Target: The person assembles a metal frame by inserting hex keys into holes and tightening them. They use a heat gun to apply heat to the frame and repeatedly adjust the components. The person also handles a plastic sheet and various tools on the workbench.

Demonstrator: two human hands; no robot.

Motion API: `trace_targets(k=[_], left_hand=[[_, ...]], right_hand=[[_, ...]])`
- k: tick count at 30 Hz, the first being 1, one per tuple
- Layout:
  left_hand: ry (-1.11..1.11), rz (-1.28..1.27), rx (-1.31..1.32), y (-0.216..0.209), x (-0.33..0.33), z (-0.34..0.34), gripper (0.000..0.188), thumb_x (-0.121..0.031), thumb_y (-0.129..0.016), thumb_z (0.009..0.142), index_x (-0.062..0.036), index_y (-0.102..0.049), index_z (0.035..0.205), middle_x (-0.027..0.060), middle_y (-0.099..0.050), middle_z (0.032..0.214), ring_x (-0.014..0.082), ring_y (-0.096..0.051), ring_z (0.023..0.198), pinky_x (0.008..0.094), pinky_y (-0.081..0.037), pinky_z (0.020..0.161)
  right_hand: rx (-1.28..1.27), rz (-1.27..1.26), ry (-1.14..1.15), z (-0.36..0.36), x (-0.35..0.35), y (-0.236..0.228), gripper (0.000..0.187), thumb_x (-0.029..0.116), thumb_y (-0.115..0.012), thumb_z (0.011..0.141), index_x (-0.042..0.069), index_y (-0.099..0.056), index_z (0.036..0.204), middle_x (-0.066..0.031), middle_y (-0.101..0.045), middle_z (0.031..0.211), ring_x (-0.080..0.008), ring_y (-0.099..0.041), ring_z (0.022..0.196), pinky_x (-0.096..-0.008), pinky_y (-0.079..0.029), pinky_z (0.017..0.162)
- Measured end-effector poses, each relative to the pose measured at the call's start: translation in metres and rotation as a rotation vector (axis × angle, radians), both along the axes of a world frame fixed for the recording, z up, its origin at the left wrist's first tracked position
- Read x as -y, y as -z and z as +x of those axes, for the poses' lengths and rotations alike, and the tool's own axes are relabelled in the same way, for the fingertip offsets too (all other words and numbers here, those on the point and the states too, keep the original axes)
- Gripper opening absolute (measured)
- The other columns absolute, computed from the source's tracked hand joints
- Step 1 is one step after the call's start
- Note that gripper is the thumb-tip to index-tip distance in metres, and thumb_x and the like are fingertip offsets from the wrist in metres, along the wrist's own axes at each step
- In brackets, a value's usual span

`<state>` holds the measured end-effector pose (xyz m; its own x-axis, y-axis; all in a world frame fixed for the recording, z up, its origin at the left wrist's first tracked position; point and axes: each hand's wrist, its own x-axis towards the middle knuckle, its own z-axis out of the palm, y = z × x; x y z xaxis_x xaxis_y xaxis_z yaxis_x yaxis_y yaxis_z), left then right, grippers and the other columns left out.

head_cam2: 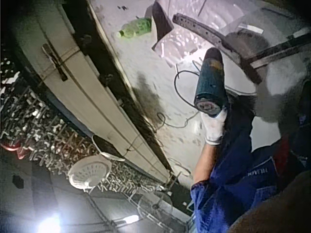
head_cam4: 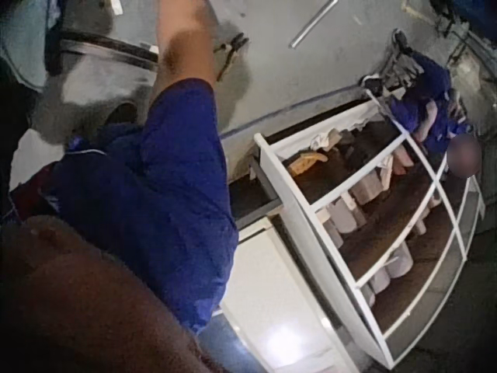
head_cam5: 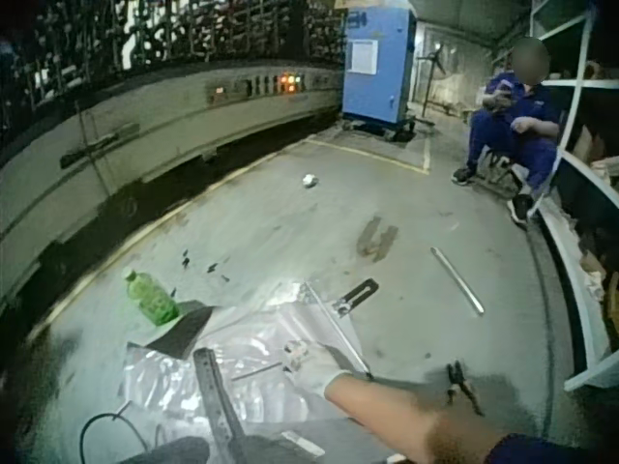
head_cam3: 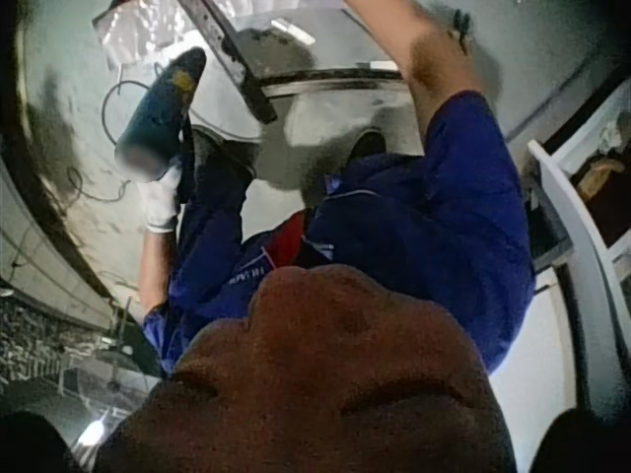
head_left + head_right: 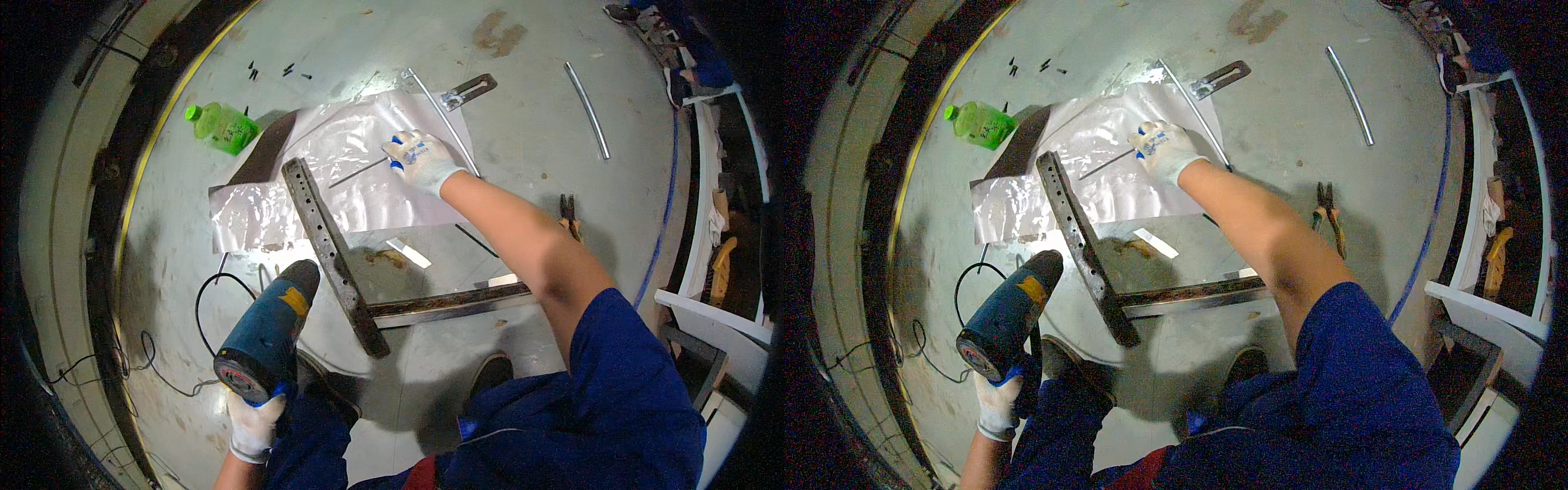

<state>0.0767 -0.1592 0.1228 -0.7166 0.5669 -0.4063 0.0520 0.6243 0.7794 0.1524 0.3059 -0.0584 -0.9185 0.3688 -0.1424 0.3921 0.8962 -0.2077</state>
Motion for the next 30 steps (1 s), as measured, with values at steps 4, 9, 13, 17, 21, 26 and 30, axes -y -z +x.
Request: trace_targets(k=[4, 9, 13, 17, 21, 26, 30], left_hand=[[0.081, -0.043, -0.073, -0.002, -0.003, -0.01, 0.035, -0.01, -0.072, 0.081, 0.0015, -0.067, 0.113, 0.0097, -0.072, 0.099, 0.0206, -0.07, 0.09, 0.0351, -0.057, 0.08], [-0.048, 0.031, 0.046, -0.001, -0.004, 0.0, 0.03, -0.008, -0.072, 0.083, 0.001, -0.068, 0.111, 0.0089, -0.072, 0.1, 0.0214, -0.069, 0.089, 0.0355, -0.057, 0.081], [-0.082, -0.006, 0.053, 0.011, 0.0, -0.002, 0.027, -0.009, -0.072, 0.084, 0.0016, -0.068, 0.108, 0.0095, -0.071, 0.099, 0.0206, -0.068, 0.086, 0.035, -0.057, 0.078], [0.011, -0.042, 0.046, -0.001, 0.004, -0.002, 0.027, -0.011, -0.071, 0.086, 0.0013, -0.067, 0.109, 0.0083, -0.069, 0.095, 0.0195, -0.067, 0.082, 0.0338, -0.055, 0.073], [0.065, 0.004, 0.001, 0.013, -0.013, 0.002, 0.027, -0.015, -0.069, 0.088, 0.0011, -0.066, 0.109, 0.0079, -0.069, 0.091, 0.0195, -0.067, 0.079, 0.0332, -0.055, 0.069], [0.227, -0.045, 0.008, 0.028, -0.023, -0.015, 0.025, -0.012, -0.067, 0.088, 0.0005, -0.065, 0.109, 0.0086, -0.069, 0.09, 0.0194, -0.067, 0.074, 0.0325, -0.056, 0.067], [0.12, -0.027, 0.101, 0.031, -0.026, -0.014, 0.028, -0.01, -0.068, 0.087, 0.0001, -0.063, 0.112, 0.0092, -0.069, 0.091, 0.0195, -0.067, 0.07, 0.0331, -0.057, 0.064]], right_hand=[[0.138, 0.231, -0.183, -0.03, 0.008, 0.027, 0.023, 0.017, -0.057, 0.094, 0.013, -0.072, 0.11, -0.009, -0.068, 0.118, -0.0248, -0.064, 0.116, -0.04, -0.053, 0.097], [0.319, 0.155, -0.217, -0.044, 0.018, 0.002, 0.025, 0.017, -0.058, 0.092, 0.011, -0.081, 0.101, -0.0117, -0.078, 0.107, -0.0277, -0.076, 0.102, -0.0415, -0.059, 0.083], [0.2, -0.156, 0.048, -0.006, 0.013, 0.002, 0.037, 0.028, -0.055, 0.093, 0.003, -0.07, 0.116, -0.0222, -0.074, 0.111, -0.0397, -0.07, 0.108, -0.0472, -0.055, 0.093], [0.137, -0.42, 0.319, 0.079, 0.016, -0.009, 0.035, 0.029, -0.055, 0.094, 0.002, -0.059, 0.117, -0.0287, -0.069, 0.108, -0.0453, -0.067, 0.104, -0.0527, -0.052, 0.088], [0.141, -0.404, 0.446, 0.206, 0.016, -0.002, 0.038, 0.036, -0.055, 0.096, 0.006, -0.056, 0.12, -0.0248, -0.07, 0.105, -0.0441, -0.069, 0.099, -0.054, -0.053, 0.089], [0.226, -0.314, 0.561, 0.251, 0.052, -0.005, 0.033, 0.035, -0.056, 0.097, 0.006, -0.056, 0.113, -0.0241, -0.071, 0.104, -0.0424, -0.07, 0.099, -0.0535, -0.054, 0.086], [0.241, -0.284, 0.506, 0.252, 0.063, -0.002, 0.03, 0.03, -0.055, 0.097, 0.006, -0.058, 0.114, -0.0243, -0.072, 0.1, -0.0435, -0.071, 0.093, -0.0541, -0.053, 0.084]])
